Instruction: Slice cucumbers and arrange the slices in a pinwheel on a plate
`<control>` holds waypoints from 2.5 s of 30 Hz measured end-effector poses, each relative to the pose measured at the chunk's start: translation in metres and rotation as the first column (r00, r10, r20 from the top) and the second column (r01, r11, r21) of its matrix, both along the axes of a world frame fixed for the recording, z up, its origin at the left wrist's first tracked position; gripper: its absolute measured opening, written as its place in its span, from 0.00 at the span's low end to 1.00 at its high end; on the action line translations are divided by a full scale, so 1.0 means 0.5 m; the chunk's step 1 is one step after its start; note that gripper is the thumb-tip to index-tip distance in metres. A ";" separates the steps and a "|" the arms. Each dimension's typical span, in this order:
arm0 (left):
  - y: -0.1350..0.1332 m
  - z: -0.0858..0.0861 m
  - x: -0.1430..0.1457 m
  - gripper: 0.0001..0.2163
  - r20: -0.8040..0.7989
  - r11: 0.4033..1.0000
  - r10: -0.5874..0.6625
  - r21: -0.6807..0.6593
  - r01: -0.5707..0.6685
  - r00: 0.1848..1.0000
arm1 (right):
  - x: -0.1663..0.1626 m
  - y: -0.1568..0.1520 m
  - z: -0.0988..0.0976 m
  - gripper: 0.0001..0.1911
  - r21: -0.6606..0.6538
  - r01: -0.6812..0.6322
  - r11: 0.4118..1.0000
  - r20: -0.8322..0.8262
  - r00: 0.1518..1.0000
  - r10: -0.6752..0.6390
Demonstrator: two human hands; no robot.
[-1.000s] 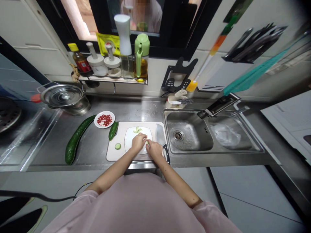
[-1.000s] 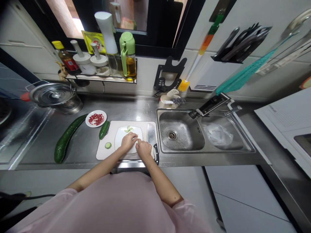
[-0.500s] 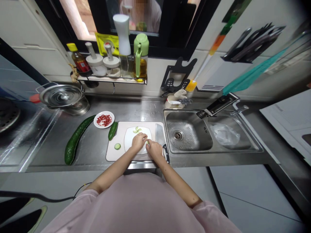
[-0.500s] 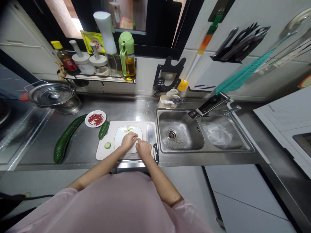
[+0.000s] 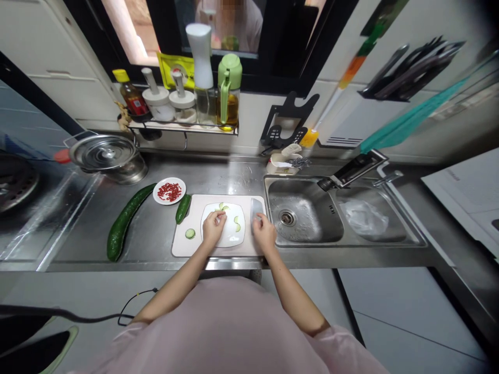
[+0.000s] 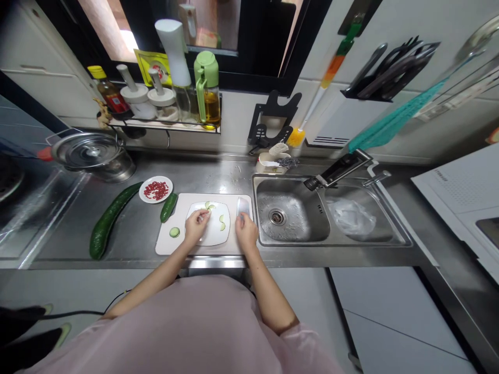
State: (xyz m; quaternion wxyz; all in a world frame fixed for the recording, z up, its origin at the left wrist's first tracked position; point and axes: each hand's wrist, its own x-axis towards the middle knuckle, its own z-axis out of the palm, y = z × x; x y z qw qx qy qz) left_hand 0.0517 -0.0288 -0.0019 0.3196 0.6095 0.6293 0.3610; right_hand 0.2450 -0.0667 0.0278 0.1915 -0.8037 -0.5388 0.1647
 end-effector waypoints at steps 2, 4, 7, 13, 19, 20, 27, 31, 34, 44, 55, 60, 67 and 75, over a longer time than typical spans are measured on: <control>-0.007 0.007 -0.014 0.12 0.052 0.998 0.057 0.010 -0.057 0.997 | 0.016 0.002 -0.002 0.24 0.064 0.041 0.997 -0.038 0.999 -0.039; -0.015 0.013 -0.026 0.13 0.103 0.994 0.106 0.011 -0.107 0.989 | 0.026 0.004 -0.005 0.25 0.099 0.077 0.992 -0.072 0.995 -0.070; -0.030 0.021 -0.044 0.14 0.160 0.985 0.172 0.003 -0.175 0.972 | 0.031 0.003 -0.008 0.25 0.112 0.099 0.989 -0.104 0.991 -0.087; -0.058 0.018 -0.099 0.14 0.168 0.953 0.298 -0.003 -0.302 0.940 | 0.022 -0.004 -0.010 0.25 0.103 0.080 0.991 -0.107 0.992 -0.069; -0.072 -0.006 -0.168 0.15 0.095 0.906 0.422 0.007 -0.424 0.902 | 0.014 -0.006 -0.007 0.25 0.124 0.049 0.991 -0.103 0.994 -0.036; -0.073 -0.010 -0.179 0.15 0.076 0.898 0.438 0.004 -0.440 0.896 | 0.013 -0.007 -0.007 0.25 0.127 0.045 0.991 -0.105 0.994 -0.032; -0.075 -0.029 -0.240 0.14 -0.079 0.883 0.464 -0.036 -0.468 0.882 | 0.010 -0.006 -0.009 0.25 0.151 0.022 0.988 -0.103 0.995 -0.006; -0.082 -0.033 -0.253 0.12 -0.236 0.918 0.349 -0.107 -0.381 0.907 | 0.009 -0.003 -0.015 0.25 0.171 0.014 0.985 -0.116 0.993 0.006; -0.087 -0.032 -0.253 0.11 -0.321 0.932 0.273 -0.148 -0.332 0.907 | 0.009 0.000 -0.021 0.24 0.192 0.015 0.981 -0.135 0.991 0.011; -0.087 -0.023 -0.238 0.12 -0.419 0.954 0.141 -0.186 -0.237 0.897 | 0.006 -0.001 -0.021 0.25 0.202 -0.017 0.979 -0.149 0.988 0.048; -0.072 -0.022 -0.239 0.08 -0.406 0.960 0.118 -0.187 -0.209 0.906 | 0.008 -0.006 -0.031 0.25 0.223 -0.032 0.974 -0.192 0.979 0.076; -0.068 -0.025 -0.237 0.06 -0.387 0.956 0.119 -0.205 -0.211 0.914 | 0.007 -0.007 -0.033 0.24 0.244 -0.047 0.969 -0.211 0.972 0.100; -0.063 -0.026 -0.237 0.08 -0.333 0.948 0.143 -0.225 -0.226 0.932 | 0.006 -0.007 -0.037 0.25 0.238 -0.049 0.970 -0.216 0.971 0.101; -0.065 -0.019 -0.233 0.05 -0.265 0.942 0.199 -0.215 -0.258 0.944 | 0.005 -0.010 -0.034 0.24 0.239 -0.050 0.970 -0.219 0.970 0.104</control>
